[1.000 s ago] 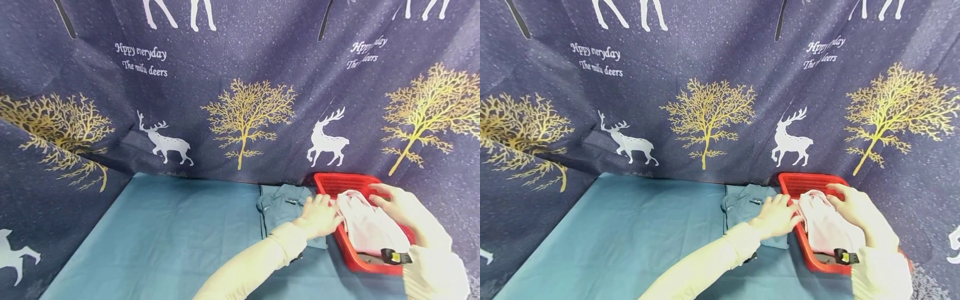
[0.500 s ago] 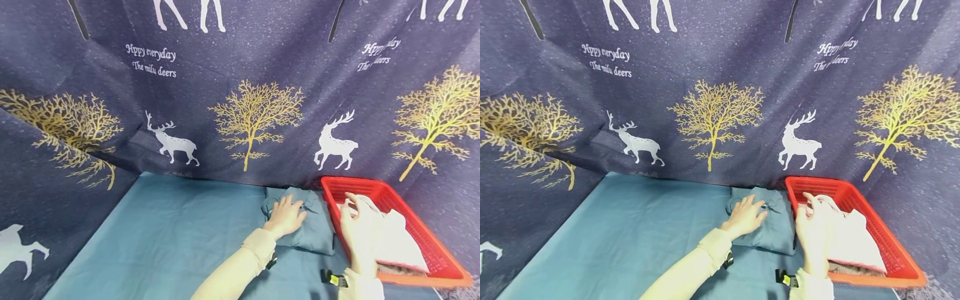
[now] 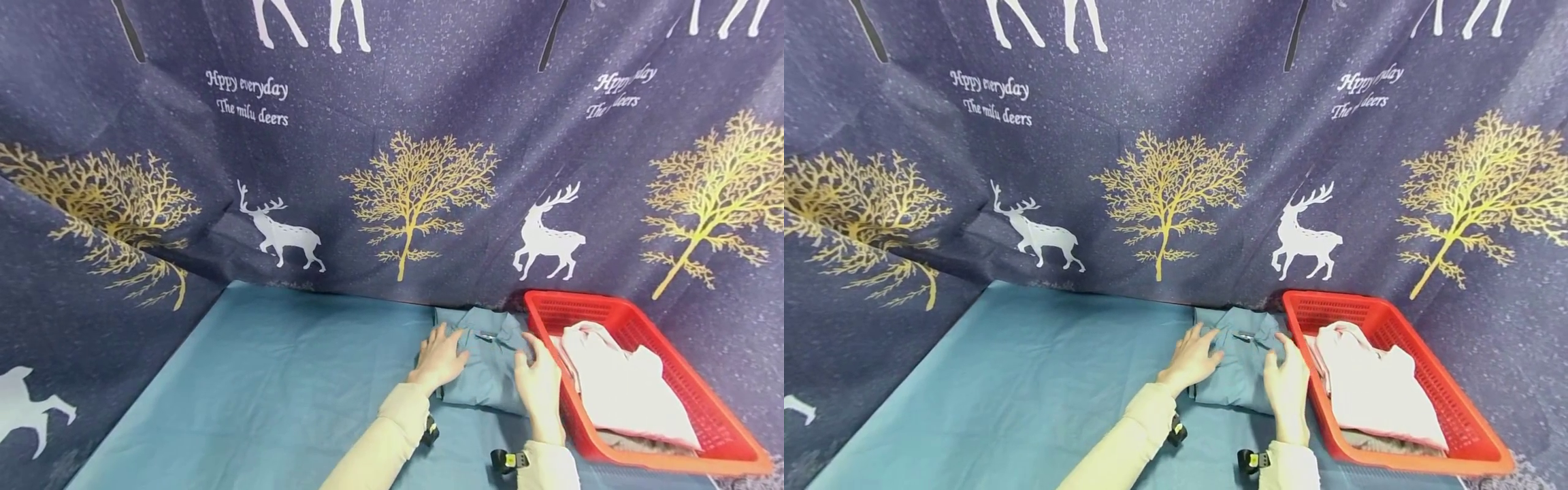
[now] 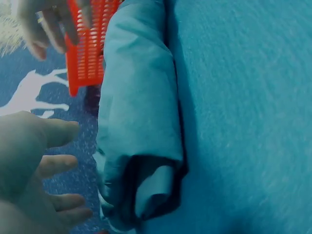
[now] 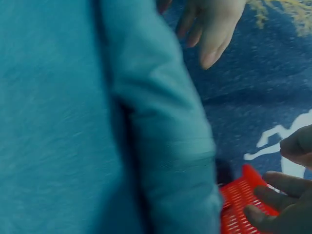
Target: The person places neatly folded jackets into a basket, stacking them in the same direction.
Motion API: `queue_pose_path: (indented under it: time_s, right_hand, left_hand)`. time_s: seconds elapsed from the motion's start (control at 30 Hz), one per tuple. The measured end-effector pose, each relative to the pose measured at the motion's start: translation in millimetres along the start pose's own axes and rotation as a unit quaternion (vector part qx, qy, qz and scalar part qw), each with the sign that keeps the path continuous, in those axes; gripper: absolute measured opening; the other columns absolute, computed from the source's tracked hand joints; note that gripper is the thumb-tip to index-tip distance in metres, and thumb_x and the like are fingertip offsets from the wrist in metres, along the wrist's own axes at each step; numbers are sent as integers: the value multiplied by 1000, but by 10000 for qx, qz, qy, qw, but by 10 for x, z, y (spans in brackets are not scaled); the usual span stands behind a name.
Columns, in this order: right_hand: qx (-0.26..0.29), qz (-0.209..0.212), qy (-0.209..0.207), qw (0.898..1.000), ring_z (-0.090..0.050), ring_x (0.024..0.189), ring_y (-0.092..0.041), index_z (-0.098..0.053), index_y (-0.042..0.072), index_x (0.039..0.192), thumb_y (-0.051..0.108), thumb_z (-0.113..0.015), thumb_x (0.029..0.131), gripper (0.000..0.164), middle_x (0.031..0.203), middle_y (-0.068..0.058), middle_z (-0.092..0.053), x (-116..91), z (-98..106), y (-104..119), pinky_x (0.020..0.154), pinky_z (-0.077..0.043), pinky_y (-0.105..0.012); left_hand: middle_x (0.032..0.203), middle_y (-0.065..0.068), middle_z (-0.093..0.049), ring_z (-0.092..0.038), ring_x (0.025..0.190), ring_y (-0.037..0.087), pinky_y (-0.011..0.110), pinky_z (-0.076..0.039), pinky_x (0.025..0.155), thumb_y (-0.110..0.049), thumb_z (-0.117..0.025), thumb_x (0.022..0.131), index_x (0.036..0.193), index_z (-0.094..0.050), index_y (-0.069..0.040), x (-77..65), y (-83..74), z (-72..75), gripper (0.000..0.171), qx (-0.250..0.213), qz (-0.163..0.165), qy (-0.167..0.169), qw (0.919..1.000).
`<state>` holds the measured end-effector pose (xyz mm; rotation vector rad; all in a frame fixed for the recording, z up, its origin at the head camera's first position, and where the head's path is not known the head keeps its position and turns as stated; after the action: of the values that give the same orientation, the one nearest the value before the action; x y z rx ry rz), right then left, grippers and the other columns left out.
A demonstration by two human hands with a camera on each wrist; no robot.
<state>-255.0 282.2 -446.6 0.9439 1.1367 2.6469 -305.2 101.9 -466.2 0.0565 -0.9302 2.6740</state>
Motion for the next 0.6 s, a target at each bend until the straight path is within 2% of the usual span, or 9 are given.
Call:
queue_pose_path:
  time_s: [0.17,0.23,0.43,0.6]
  right_hand:
    - [-56,58,356,9993,-41,128,-49,-59,-3,126,3,-59,89,37,137,-34,-46,-32,-123,-154,105,-30,-57]
    - [-134,23,494,9987,-40,128,-51,-57,-5,127,3,-59,90,38,136,-37,-44,-50,-153,-209,106,-28,-57]
    - [-346,-569,675,9955,-41,124,-53,-50,-8,133,7,-56,93,43,133,-35,-47,-102,-157,-318,103,-30,-57]
    - [-502,-950,1165,9874,-38,125,-55,-42,-8,138,11,-53,94,50,137,-34,-43,-80,-129,-378,104,-30,-58]
  left_hand:
    - [153,16,-31,-28,141,33,55,-31,106,-27,-56,99,144,-50,-17,-8,78,-69,48,-767,323,19,9965]
    - [153,17,-30,-27,141,35,56,-31,106,-26,-57,98,144,-50,-16,-20,92,-105,48,-951,385,-51,9947]
    - [155,24,-24,-21,143,41,58,-30,107,-21,-61,95,141,-53,-13,-80,98,-193,47,-1096,590,-80,9922]
    - [157,28,-15,-9,145,43,59,-24,110,-22,-64,94,144,-49,-12,-125,46,-146,52,-1147,832,16,9899]
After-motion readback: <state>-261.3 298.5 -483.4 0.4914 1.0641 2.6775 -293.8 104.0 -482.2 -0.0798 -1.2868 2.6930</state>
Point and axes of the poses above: each hand's wrist, its own x-axis towards the middle knuckle, its own z-axis out of the back of the hand, y = z × x, the point moved 1 cm from there along x, towards the middle knuckle
